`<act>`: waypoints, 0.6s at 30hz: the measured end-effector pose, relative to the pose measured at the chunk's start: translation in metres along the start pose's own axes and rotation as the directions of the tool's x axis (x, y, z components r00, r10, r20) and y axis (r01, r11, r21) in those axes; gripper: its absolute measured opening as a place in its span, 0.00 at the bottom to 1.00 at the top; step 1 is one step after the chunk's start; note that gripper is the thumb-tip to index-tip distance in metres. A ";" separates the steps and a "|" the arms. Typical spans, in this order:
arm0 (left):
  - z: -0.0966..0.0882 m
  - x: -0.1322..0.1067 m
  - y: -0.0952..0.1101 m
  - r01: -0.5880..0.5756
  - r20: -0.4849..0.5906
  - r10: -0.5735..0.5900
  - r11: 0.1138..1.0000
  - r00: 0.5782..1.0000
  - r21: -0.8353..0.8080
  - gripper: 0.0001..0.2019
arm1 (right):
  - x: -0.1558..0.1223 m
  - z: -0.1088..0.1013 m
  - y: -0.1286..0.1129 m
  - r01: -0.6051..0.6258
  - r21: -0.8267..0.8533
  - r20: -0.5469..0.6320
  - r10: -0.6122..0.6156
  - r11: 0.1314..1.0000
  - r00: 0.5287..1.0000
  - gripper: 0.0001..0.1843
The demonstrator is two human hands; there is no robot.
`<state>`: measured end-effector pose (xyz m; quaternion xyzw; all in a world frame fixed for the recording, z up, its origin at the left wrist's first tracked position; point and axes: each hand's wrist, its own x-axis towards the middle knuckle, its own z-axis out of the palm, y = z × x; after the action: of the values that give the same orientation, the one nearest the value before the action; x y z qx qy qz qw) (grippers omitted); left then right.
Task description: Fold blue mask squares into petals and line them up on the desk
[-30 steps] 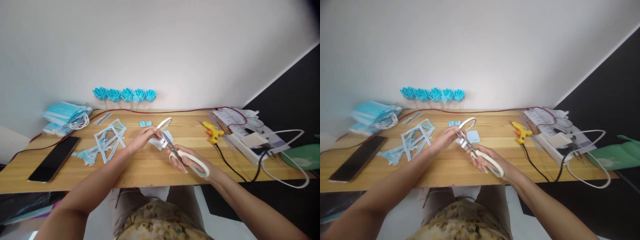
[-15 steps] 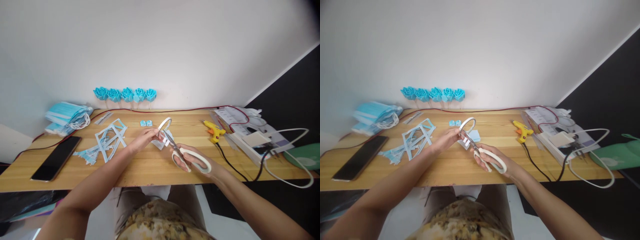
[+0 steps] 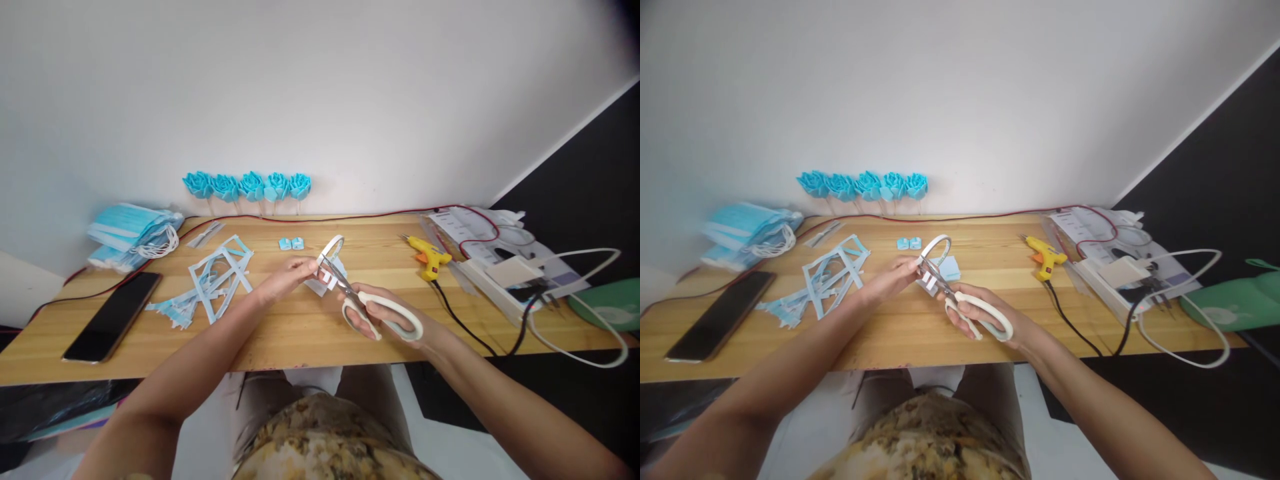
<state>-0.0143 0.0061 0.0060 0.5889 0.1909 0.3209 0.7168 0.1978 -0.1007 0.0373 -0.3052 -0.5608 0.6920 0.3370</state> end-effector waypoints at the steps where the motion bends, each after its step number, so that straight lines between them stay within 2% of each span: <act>1: 0.000 -0.001 0.001 0.001 0.007 -0.001 1.000 1.000 0.012 0.24 | 0.000 0.000 0.000 -0.002 0.004 0.004 0.002 1.000 1.000 0.25; 18: -0.001 -0.004 0.006 -0.004 0.091 -0.007 0.993 0.996 0.119 0.27 | 0.004 0.002 -0.004 0.025 0.034 0.069 -0.027 0.999 0.997 0.27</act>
<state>-0.0193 0.0049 0.0108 0.6444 0.1771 0.2809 0.6888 0.1947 -0.0981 0.0418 -0.2680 -0.5645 0.7069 0.3315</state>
